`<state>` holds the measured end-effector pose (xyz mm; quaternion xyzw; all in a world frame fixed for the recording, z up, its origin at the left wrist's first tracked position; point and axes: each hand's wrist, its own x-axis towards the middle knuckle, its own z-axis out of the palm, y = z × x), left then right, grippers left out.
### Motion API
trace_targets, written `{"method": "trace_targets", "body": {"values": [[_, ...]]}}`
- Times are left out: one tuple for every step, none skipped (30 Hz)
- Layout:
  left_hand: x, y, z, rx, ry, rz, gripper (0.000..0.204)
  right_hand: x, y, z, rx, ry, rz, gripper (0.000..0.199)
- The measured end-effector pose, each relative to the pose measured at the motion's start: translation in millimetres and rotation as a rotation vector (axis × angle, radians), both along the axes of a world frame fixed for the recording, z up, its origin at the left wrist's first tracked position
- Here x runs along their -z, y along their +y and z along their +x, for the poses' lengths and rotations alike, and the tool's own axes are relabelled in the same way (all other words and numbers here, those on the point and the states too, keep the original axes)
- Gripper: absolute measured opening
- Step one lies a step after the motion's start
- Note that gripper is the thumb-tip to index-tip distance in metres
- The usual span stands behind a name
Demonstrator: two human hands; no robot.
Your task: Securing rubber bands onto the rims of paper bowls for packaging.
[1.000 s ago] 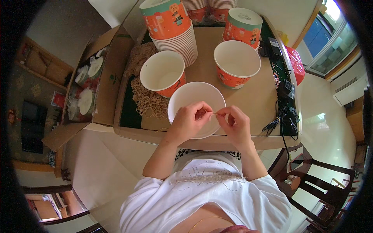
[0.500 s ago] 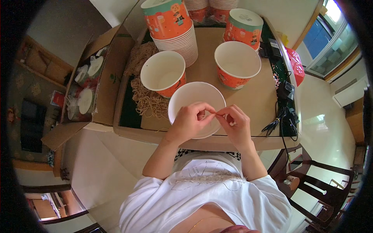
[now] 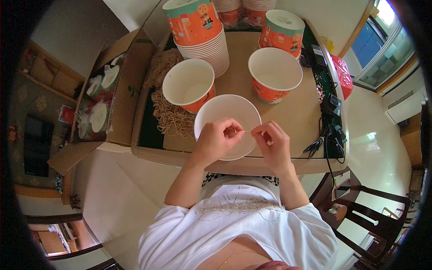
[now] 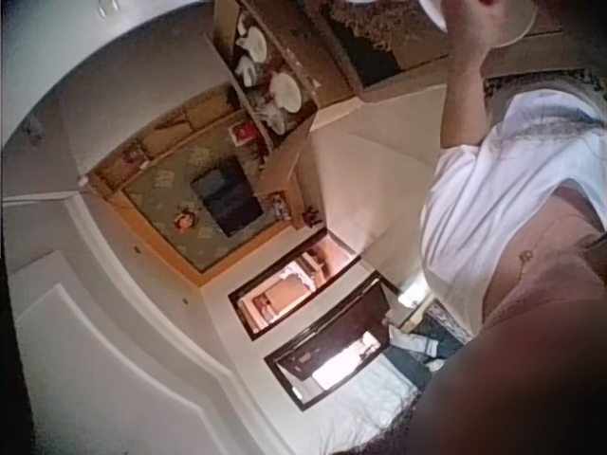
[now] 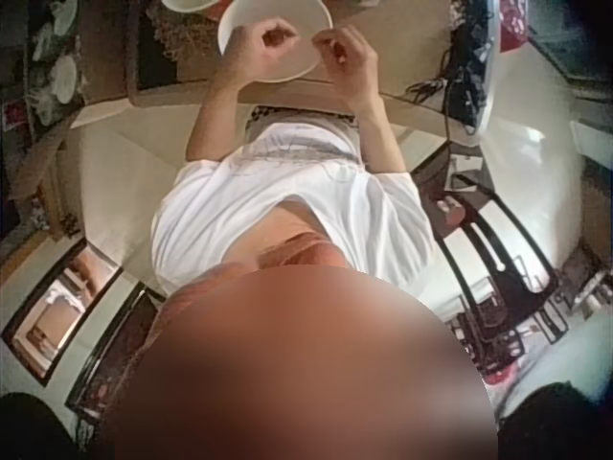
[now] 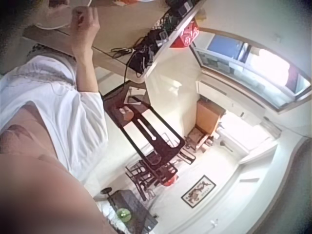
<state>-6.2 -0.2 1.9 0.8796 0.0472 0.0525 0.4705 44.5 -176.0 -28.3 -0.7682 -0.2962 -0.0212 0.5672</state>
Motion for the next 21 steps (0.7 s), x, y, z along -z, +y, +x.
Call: {"method": "trace_targets", "body": {"values": [[0, 0, 0, 0.003, -0.012, -0.018, 0.01, 0, 0, 1, 0.006, -0.001, -0.014, 0.008], [0, 1, 0, 0.007, -0.024, -0.036, 0.011, 0, 0, 1, 0.012, -0.002, -0.027, 0.009], [0, 0, 0, 0.007, -0.024, -0.037, 0.011, -2, 1, 1, 0.013, -0.003, -0.028, 0.009], [-1, 0, 1, 0.032, -0.026, -0.086, 0.011, -6, 2, 0, -0.007, -0.025, -0.015, 0.01], [-2, -1, 1, 0.056, -0.027, -0.134, 0.011, -9, 3, -1, -0.026, -0.047, -0.003, 0.01], [-4, -2, 1, 0.057, -0.028, -0.134, 0.011, -8, 3, -1, -0.025, -0.048, -0.003, 0.01], [-7, -3, 1, 0.033, 0.02, -0.18, 0.012, -6, 3, -1, -0.021, -0.031, 0.016, 0.011], [-8, -3, 0, 0.009, 0.068, -0.226, 0.012, -5, 3, -1, -0.017, -0.013, 0.036, 0.011], [-8, -1, 0, 0.009, 0.068, -0.225, 0.012, -5, 3, 0, -0.017, -0.014, 0.036, 0.011], [-8, 3, -1, 0.033, 0.073, -0.166, 0.012, -5, 2, 0, -0.012, -0.003, 0.026, 0.012], [-8, 6, -1, 0.057, 0.079, -0.107, 0.012, -6, 2, 0, -0.007, 0.009, 0.016, 0.013], [-8, 7, -2, 0.056, 0.078, -0.107, 0.012, -8, 2, 0, -0.008, 0.008, 0.016, 0.013], [-9, 7, -3, 0.096, 0.071, -0.136, 0.012, -10, 2, -1, -0.014, 0.007, -0.004, 0.013], [-10, 7, -4, 0.136, 0.063, -0.166, 0.012, -11, 3, -1, -0.021, 0.006, -0.024, 0.014], [-13, 7, -4, 0.137, 0.063, -0.166, 0.012, -11, 2, -1, -0.021, 0.006, -0.024, 0.014], [-16, 6, -4, 0.134, 0.092, -0.187, 0.011, -10, 2, -1, -0.057, -0.013, -0.012, 0.013], [-17, 6, -4, 0.13, 0.12, -0.207, 0.011, -9, 2, -1, -0.094, -0.031, 0.0, 0.012], [-17, 6, -4, 0.129, 0.12, -0.207, 0.011, -9, 2, -1, -0.095, -0.032, 0.001, 0.012], [-16, 8, -5, 0.154, 0.138, -0.262, 0.01, -9, 3, -1, -0.081, -0.033, 0.008, 0.011], [-15, 9, -6, 0.179, 0.156, -0.318, 0.009, -8, 4, -1, -0.066, -0.034, 0.016, 0.01], [-16, 11, -8, 0.18, 0.156, -0.318, 0.009, -4, 4, 1, -0.066, -0.035, 0.016, 0.01]]}}
